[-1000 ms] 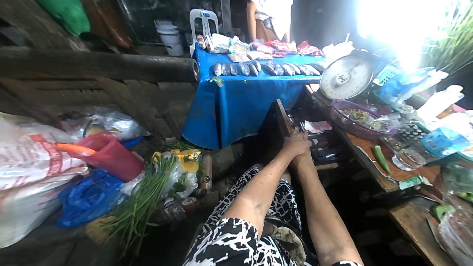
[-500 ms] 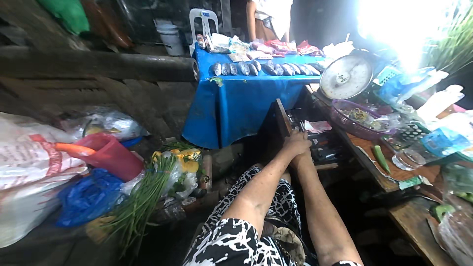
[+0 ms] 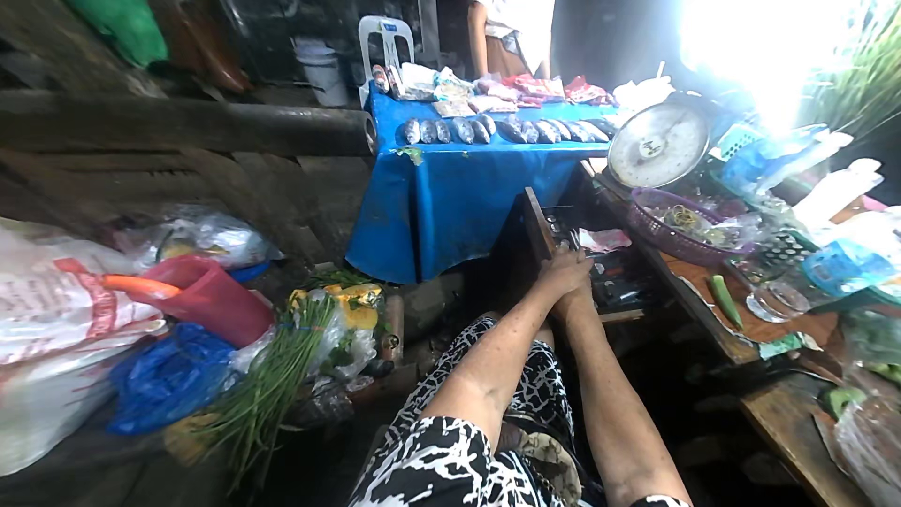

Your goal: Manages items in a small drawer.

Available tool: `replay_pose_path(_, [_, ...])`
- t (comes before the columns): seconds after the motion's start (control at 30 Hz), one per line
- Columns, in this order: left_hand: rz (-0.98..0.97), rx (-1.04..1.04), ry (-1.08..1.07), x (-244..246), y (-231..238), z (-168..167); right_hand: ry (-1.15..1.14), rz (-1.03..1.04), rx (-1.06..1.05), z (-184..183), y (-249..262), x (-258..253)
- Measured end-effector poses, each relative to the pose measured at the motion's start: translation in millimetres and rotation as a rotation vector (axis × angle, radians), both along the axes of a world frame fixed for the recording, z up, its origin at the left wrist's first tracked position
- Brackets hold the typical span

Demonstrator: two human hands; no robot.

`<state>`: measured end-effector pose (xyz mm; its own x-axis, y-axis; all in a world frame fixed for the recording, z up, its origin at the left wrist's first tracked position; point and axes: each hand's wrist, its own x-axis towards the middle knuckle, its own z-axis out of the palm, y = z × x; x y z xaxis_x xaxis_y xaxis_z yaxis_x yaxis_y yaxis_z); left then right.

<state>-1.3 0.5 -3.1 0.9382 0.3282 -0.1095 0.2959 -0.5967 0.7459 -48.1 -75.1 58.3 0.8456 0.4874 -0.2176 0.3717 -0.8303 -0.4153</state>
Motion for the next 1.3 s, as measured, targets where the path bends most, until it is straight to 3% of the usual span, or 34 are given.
replay_pose_path(0.2, [-0.008,0.030,-0.030,-3,-1,2,0.022,0.058,-0.094,-7,2,10])
replay_pose_path(0.3, [-0.015,0.045,-0.023,-3,-1,3,-0.196,0.161,-0.123,-68,12,38])
replay_pose_path(0.37, [-0.012,0.061,-0.033,-1,-1,-1,-0.256,0.196,-0.128,-86,13,46])
replay_pose_path(0.47, [-0.015,0.074,-0.016,2,-1,-3,-0.226,0.148,-0.079,-74,10,36])
replay_pose_path(0.57, [-0.009,0.063,0.005,3,0,0,-0.022,0.069,-0.083,-16,1,12])
replay_pose_path(0.63, [0.001,0.031,0.012,3,0,0,-0.043,0.089,-0.033,-20,-5,12])
replay_pose_path(0.73, [0.027,-0.028,0.044,4,2,1,0.031,0.053,0.011,-39,3,28])
replay_pose_path(0.83, [0.035,-0.027,0.054,5,1,-1,-0.237,0.028,0.180,-116,11,50])
replay_pose_path(0.87, [0.034,-0.029,0.051,5,1,-1,-0.208,0.023,0.157,-106,10,46])
replay_pose_path(0.9, [0.029,-0.033,0.048,5,2,0,-0.030,0.049,0.016,-68,6,36])
replay_pose_path(0.97, [0.025,-0.031,0.054,3,1,1,0.056,0.064,-0.031,-32,-2,21])
replay_pose_path(1.3, [0.021,-0.046,0.020,1,2,0,-0.011,0.007,0.111,-31,-6,15])
